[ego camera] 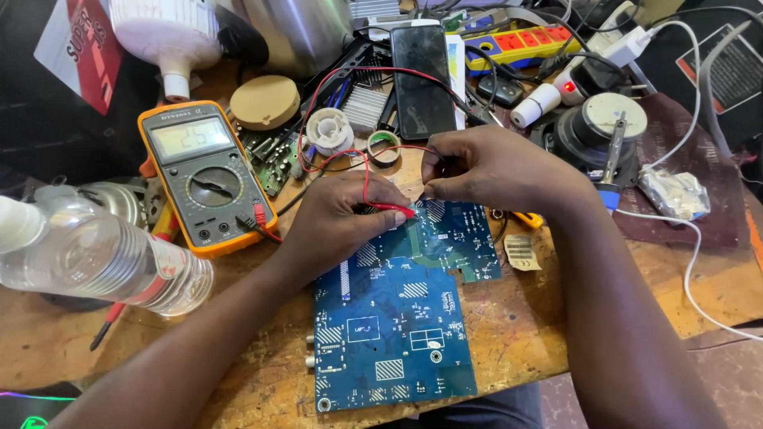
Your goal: Using a digital multimeter to test various points on a circuit board for diagnostic purposes.
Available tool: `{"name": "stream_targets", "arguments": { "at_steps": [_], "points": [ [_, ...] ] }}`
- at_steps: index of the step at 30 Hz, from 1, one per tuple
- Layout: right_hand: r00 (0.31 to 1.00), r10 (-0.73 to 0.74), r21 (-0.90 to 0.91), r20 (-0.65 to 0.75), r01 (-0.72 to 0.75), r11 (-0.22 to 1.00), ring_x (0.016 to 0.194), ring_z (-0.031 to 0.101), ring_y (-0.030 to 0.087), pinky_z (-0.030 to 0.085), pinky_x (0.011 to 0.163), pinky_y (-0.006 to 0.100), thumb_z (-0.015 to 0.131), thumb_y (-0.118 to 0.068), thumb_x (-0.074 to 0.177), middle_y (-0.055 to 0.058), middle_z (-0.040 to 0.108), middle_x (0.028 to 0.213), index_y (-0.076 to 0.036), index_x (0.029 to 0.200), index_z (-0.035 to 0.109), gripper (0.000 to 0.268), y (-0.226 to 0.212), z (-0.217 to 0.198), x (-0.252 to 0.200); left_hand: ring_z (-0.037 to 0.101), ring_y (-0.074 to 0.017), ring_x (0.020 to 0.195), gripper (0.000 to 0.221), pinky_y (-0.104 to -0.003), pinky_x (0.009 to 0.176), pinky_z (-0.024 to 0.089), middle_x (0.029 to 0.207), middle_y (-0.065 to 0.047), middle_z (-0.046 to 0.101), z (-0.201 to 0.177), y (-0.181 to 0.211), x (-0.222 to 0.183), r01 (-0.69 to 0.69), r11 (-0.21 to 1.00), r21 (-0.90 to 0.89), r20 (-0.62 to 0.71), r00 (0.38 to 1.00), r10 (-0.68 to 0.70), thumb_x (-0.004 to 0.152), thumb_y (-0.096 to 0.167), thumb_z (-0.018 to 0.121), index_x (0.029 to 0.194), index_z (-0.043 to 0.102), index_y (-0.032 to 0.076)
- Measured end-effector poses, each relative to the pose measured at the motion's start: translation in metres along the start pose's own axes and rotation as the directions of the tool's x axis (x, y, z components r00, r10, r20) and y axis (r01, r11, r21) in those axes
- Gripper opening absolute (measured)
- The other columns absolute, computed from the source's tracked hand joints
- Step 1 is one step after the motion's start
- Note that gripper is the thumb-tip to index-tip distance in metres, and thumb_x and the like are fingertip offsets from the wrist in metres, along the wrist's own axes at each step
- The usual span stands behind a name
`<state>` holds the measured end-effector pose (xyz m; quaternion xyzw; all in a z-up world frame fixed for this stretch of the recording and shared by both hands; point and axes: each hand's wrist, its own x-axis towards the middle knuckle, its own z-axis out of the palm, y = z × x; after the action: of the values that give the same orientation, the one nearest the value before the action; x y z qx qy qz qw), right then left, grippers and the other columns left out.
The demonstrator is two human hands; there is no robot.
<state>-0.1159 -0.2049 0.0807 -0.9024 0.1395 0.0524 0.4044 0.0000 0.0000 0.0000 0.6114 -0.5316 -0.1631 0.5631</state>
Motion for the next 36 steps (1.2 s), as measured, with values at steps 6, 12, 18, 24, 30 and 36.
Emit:
{"name": "stream_targets", "arguments": {
  "at_steps": [6,12,18,24,30,36],
  "points": [
    [1.000,-0.031,-0.015,-0.003,0.031,0.999,0.091,0.081,0.040,0.061,0.093,0.050,0.078,-0.016,0.093,0.024,0.082,0.096,-0.005,0.107,0.082,0.018,0.0016,-0.0016,0.0015,0.077,-0.0315,0.097,0.012,-0.042,0.091,0.055,0.099,-0.019,0.080,0.0008,0.0010,-0.0021,0.024,1.000,-0.010,-0.005,1.000,-0.024,0.094,0.005,0.078,0.103,0.085,0.004],
    [1.000,-0.028,-0.017,0.007,0.028,0.999,0.092,0.081,0.040,0.061,0.093,0.050,0.079,-0.018,0.093,0.024,0.081,0.097,-0.005,0.109,0.081,0.020,0.0041,-0.0013,0.0027,0.077,-0.0327,0.099,0.012,-0.044,0.092,0.055,0.101,-0.020,0.079,-0.0001,-0.0038,-0.0023,0.037,0.999,-0.013,-0.031,0.999,-0.037,0.094,0.004,0.078,0.105,0.084,0.003],
    [0.999,-0.044,0.005,0.016,0.044,0.999,0.086,0.081,0.040,0.061,0.092,0.050,0.077,-0.013,0.093,0.026,0.082,0.091,-0.002,0.102,0.081,0.016,0.0062,-0.0009,0.0016,0.075,-0.0312,0.098,0.016,-0.041,0.093,0.055,0.099,-0.019,0.078,0.0008,-0.0026,-0.0010,0.064,0.998,-0.002,-0.048,0.997,-0.064,0.096,0.005,0.077,0.109,0.085,0.006],
    [0.998,-0.030,0.007,0.060,0.030,1.000,0.087,0.082,0.041,0.062,0.091,0.051,0.078,-0.015,0.091,0.025,0.082,0.091,-0.003,0.102,0.083,0.018,0.0030,-0.0014,0.0008,0.075,-0.0314,0.102,0.015,-0.043,0.095,0.056,0.102,-0.019,0.078,0.0009,-0.0064,-0.0013,0.065,0.998,0.008,-0.055,0.996,-0.065,0.094,0.007,0.079,0.109,0.085,0.006],
    [0.997,-0.047,0.027,0.063,0.046,0.999,0.085,0.082,0.039,0.063,0.088,0.049,0.079,-0.017,0.092,0.024,0.083,0.089,-0.002,0.102,0.084,0.018,0.0043,-0.0010,0.0007,0.076,-0.0303,0.102,0.015,-0.042,0.095,0.056,0.101,-0.018,0.078,0.0011,-0.0046,-0.0007,0.103,0.995,0.009,-0.049,0.994,-0.102,0.093,0.007,0.080,0.107,0.085,0.006],
    [0.997,-0.041,0.013,0.071,0.041,0.999,0.084,0.083,0.039,0.063,0.088,0.049,0.079,-0.015,0.092,0.025,0.083,0.090,-0.001,0.104,0.085,0.019,0.0021,-0.0016,-0.0001,0.076,-0.0321,0.101,0.016,-0.043,0.094,0.056,0.102,-0.021,0.078,0.0011,-0.0039,-0.0013,0.107,0.994,0.020,-0.049,0.993,-0.106,0.093,0.005,0.080,0.108,0.085,0.004]
  ]
}}
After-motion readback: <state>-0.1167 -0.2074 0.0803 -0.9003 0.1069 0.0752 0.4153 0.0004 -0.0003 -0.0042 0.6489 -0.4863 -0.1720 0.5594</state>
